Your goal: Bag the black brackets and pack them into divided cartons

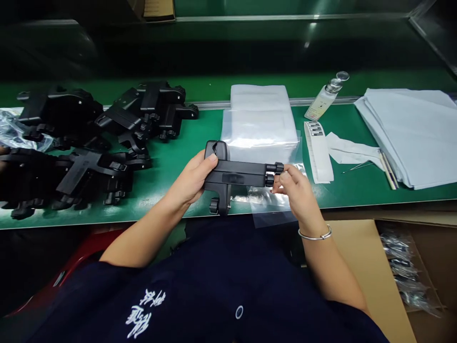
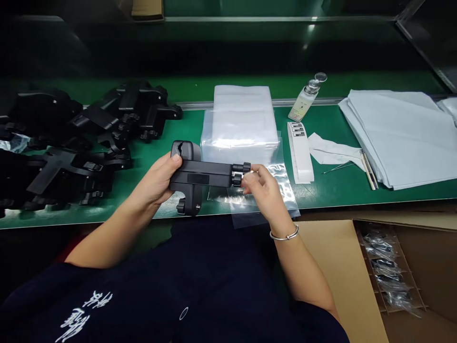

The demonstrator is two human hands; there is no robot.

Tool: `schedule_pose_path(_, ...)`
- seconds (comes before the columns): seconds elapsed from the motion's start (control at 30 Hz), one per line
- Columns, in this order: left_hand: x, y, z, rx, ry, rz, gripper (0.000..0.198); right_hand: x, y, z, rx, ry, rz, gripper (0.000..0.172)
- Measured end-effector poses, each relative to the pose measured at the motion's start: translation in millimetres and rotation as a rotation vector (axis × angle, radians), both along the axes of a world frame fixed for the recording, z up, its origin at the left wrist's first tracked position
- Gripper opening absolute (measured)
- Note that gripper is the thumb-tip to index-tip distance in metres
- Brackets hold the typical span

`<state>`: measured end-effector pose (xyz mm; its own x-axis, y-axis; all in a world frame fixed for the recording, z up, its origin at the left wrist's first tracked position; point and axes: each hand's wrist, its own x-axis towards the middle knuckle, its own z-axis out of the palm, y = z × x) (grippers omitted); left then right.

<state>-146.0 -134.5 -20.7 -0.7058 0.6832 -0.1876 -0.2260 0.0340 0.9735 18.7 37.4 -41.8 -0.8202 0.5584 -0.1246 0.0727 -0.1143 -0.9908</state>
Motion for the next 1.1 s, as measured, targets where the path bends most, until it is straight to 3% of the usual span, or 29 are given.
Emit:
schedule_pose_path(0.3, 8.6, 4.5, -36.6, 0.024, 0.13, 0.061, 0.053, -3.5, -5.8, -23.4, -0.192, -0.007, -0.029, 0.037)
schedule_pose_path(0.4, 9.1, 3.3, -37.6, -0.027, 0.299, 0.043, 0.054, -9.1, -4.7, -37.9, -0.116, -0.06, -0.081, 0.042)
schedule_pose_path(0.5, 7.9, 1.9, -33.2, -0.042, 0.469, 0.012, 0.058, -13.7, -5.7, -50.8, 0.072, -0.139, -0.103, 0.053)
schedule_pose_path(0.6, 4.0, 2.5, -34.2, -0.045, 0.419, 0.033, 0.053, -14.9, -8.1, -53.3, 0.246, -0.161, -0.081, 0.056)
schedule_pose_path(0.7, 1.7, 1.4, -41.5, -0.011, 0.272, 0.087, 0.048, -16.2, -9.7, -50.0, 0.203, -0.061, -0.057, 0.043)
schedule_pose_path(0.77, 3.2, -1.8, -45.5, 0.022, 0.288, 0.085, 0.051, -19.1, -9.3, -49.4, 0.18, -0.04, -0.081, 0.04)
schedule_pose_path(0.9, 6.3, -7.4, -45.6, 0.091, 0.409, 0.043, 0.066, -26.4, -6.5, -50.7, 0.157, -0.104, -0.135, 0.055)
schedule_pose_path(1.0, 0.0, -4.0, -44.2, 0.162, 0.197, 0.155, 0.06, -24.7, -9.3, -45.3, 0.083, -0.072, -0.008, 0.06)
schedule_pose_path(1.1, -11.3, 4.1, -45.2, 0.228, -0.245, 0.322, 0.049, -15.7, -22.2, -34.8, 0.34, 0.014, 0.221, 0.05)
